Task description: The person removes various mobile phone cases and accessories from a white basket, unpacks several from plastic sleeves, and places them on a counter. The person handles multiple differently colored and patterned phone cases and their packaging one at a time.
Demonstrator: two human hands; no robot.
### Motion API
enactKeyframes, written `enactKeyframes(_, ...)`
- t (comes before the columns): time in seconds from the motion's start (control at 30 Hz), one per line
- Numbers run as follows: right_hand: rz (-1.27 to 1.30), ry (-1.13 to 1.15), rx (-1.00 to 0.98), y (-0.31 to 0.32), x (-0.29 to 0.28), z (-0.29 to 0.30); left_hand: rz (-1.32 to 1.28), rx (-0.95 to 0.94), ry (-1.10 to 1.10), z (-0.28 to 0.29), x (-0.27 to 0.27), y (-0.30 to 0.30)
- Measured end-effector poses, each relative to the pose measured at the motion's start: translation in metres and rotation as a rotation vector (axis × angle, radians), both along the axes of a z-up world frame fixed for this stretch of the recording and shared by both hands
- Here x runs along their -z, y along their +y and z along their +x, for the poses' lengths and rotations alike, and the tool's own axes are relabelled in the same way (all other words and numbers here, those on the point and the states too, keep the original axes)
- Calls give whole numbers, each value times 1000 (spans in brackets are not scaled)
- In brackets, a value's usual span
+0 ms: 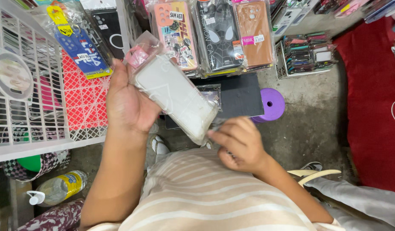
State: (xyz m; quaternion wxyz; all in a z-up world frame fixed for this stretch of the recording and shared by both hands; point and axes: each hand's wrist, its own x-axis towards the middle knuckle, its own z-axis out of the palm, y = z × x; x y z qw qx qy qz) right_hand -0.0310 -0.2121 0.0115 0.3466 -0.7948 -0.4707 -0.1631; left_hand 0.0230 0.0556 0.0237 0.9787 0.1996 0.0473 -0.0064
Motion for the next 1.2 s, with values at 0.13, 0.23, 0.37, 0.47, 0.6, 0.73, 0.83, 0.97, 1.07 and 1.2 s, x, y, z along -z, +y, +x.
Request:
enactKeyframes(0.13, -58, -152, 248, -12, 4, 1, -57, -3, -5, -16, -8, -6)
enactKeyframes(0.23, -42, -173, 307, -18, 9, -6, -47, 13, 47, -26, -4, -19)
enactKeyframes(0.37, 21, -21, 363, -36, 23, -10, 81, 39, 91, -35, 16, -30)
enactKeyframes(0.47, 169, 171, 384, -59, 36, -12, 216, 84, 149, -39, 27, -30)
enactKeyframes(0.6, 315, 713, 470, -84, 69, -6, 601, 169, 322, -49, 44, -31)
enactKeyframes(0.73, 579, 1322, 614, -92, 118, 4, 806, 292, 419, -51, 107, -26)
enactKeyframes(0.83, 541, 1461, 644, -92, 147, 10, 874, 277, 432, -51, 168, -30)
enactKeyframes(0.97, 590, 1601, 595, -84, 170, 23, 944, 175, 429, -48, 206, -39)
enactKeyframes(1.07, 606, 1700, 603, -76, 183, 38, 914, 118, 655, -42, 207, -39)
enactKeyframes(1.2, 567, 1664, 557, -61, 199, 62, 828, 54, 704, -36, 215, -34)
